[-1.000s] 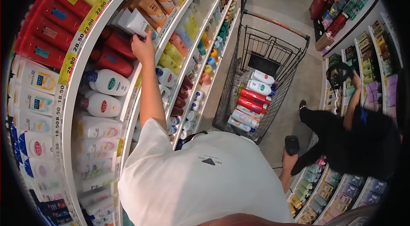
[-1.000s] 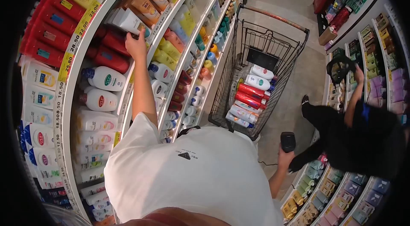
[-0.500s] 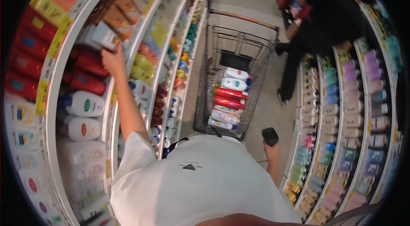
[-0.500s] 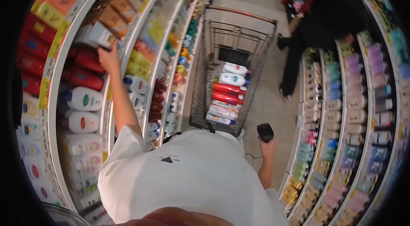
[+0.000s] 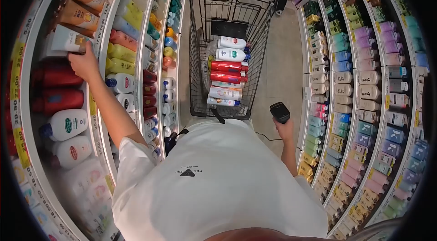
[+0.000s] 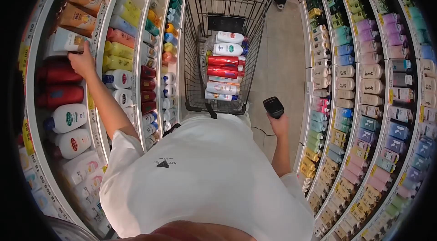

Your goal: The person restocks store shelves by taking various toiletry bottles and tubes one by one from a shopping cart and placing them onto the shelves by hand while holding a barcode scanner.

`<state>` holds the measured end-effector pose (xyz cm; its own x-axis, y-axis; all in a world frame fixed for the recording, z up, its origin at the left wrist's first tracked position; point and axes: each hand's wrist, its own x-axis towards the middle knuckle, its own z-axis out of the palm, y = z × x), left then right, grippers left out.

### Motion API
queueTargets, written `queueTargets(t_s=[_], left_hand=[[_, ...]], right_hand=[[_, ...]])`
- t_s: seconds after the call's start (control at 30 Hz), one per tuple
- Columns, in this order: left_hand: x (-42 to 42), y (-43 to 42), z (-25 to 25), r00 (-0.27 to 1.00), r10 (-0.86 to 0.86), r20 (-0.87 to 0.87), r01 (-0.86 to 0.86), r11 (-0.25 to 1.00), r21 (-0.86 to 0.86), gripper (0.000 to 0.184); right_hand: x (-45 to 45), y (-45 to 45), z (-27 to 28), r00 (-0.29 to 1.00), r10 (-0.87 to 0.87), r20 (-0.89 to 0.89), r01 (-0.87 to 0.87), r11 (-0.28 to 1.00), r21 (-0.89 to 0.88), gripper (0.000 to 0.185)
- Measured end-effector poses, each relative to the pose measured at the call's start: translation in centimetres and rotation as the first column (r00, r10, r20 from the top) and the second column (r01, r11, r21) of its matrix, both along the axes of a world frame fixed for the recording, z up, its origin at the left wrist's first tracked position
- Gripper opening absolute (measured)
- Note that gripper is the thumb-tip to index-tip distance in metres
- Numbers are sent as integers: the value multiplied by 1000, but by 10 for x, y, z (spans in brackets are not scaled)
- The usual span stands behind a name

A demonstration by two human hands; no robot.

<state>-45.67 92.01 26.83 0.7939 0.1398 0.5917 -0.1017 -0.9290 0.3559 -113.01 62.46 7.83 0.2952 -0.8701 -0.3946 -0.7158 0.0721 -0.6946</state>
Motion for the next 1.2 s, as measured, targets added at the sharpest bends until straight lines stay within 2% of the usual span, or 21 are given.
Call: queueTargets(t_s=[0.07, 0.2, 0.27, 0.33, 0.37, 0.43, 0.47, 0.5, 0.53, 0.57, 0.6, 0.67, 0.7, 0.77, 0.8, 0.87, 0.9, 0.93, 1.0, 1.07, 1.2], left_hand=[[-3, 1, 2, 1000, 10, -14, -10, 1000, 15, 78], [-31, -7, 9, 986, -35, 160, 23, 997, 74, 75], [-55, -19, 8, 850, -100, 517, 214, 962, -166, 63], [-86, -37, -12, 818, -160, 552, 343, 907, -244, 53], [-94, -45, -35, 773, -286, 566, 491, 835, -247, 48], [-128, -78, -88, 795, -444, 414, 600, 677, -427, 42], [-148, -99, -112, 743, -564, 360, 668, 657, -350, 40], [-169, -112, -146, 733, -678, 62, 536, 519, -666, 33], [-190, -140, -148, 570, -817, 85, 735, 461, -497, 27], [-206, -154, -184, 434, -895, -102, 731, 416, -541, 25], [-225, -167, -194, 218, -896, -387, 702, 419, -576, 30], [-250, -177, -276, -22, -824, -566, 875, 258, -409, 33], [-262, -177, -309, -40, -814, -580, 869, 258, -423, 33], [-289, -174, -366, -160, -423, -892, 941, 209, -268, 45], [-299, -170, -390, -184, -407, -895, 938, 201, -284, 45], [-309, -166, -428, -207, -211, -955, 948, 197, -249, 57], [-309, -173, -407, -161, -134, -978, 981, 86, -173, 68], [-318, -170, -416, -178, -118, -977, 979, 78, -188, 68], [-324, -174, -434, -21, -449, -893, 996, 71, -59, 71], [-328, -177, -443, -72, -388, -919, 990, 86, -114, 80], [-335, -174, -472, 19, -335, -942, 1000, 1, 20, 83]], right_hand=[[0, 1, 2, 1000, 4, -6, -3, 1000, 8, 26], [-3, -1, -5, 996, 37, -78, -35, 999, 24, 26], [-4, 0, -6, 991, 65, -119, -61, 997, 38, 26], [-4, 2, -5, 986, 61, -155, -56, 998, 37, 27], [-5, 5, -3, 981, 62, -186, -57, 998, 32, 28], [-6, 8, 1, 972, 75, -222, -69, 997, 31, 30], [-6, 9, 2, 966, 91, -243, -88, 996, 23, 31], [-6, 10, 1, 961, 92, -261, -85, 996, 37, 31], [-8, 12, 1, 958, 90, -271, -75, 995, 64, 32], [-10, 16, 0, 955, 89, -284, -64, 993, 97, 33], [-14, 19, 1, 945, 95, -314, -57, 990, 127, 33], [-17, 26, 5, 951, 83, -299, -47, 991, 126, 33], [-16, 29, 9, 945, 81, -317, -36, 989, 145, 33], [-17, 33, 17, 928, 89, -362, -10, 976, 217, 35], [-26, 39, 15, 921, 83, -380, 8, 973, 232, 35], [-41, 47, 5, 926, 54, -373, 48, 965, 257, 35], [-42, 50, 7, 920, 49, -388, 63, 961, 270, 35], [-39, 52, 14, 911, 52, -409, 75, 955, 288, 35], [-43, 54, 12, 902, 45, -429, 97, 948, 303, 36], [-58, 64, 6, 909, 35, -416, 96, 952, 290, 29], [-69, 71, 2, 937, 15, -350, 57, 979, 194, 29]])
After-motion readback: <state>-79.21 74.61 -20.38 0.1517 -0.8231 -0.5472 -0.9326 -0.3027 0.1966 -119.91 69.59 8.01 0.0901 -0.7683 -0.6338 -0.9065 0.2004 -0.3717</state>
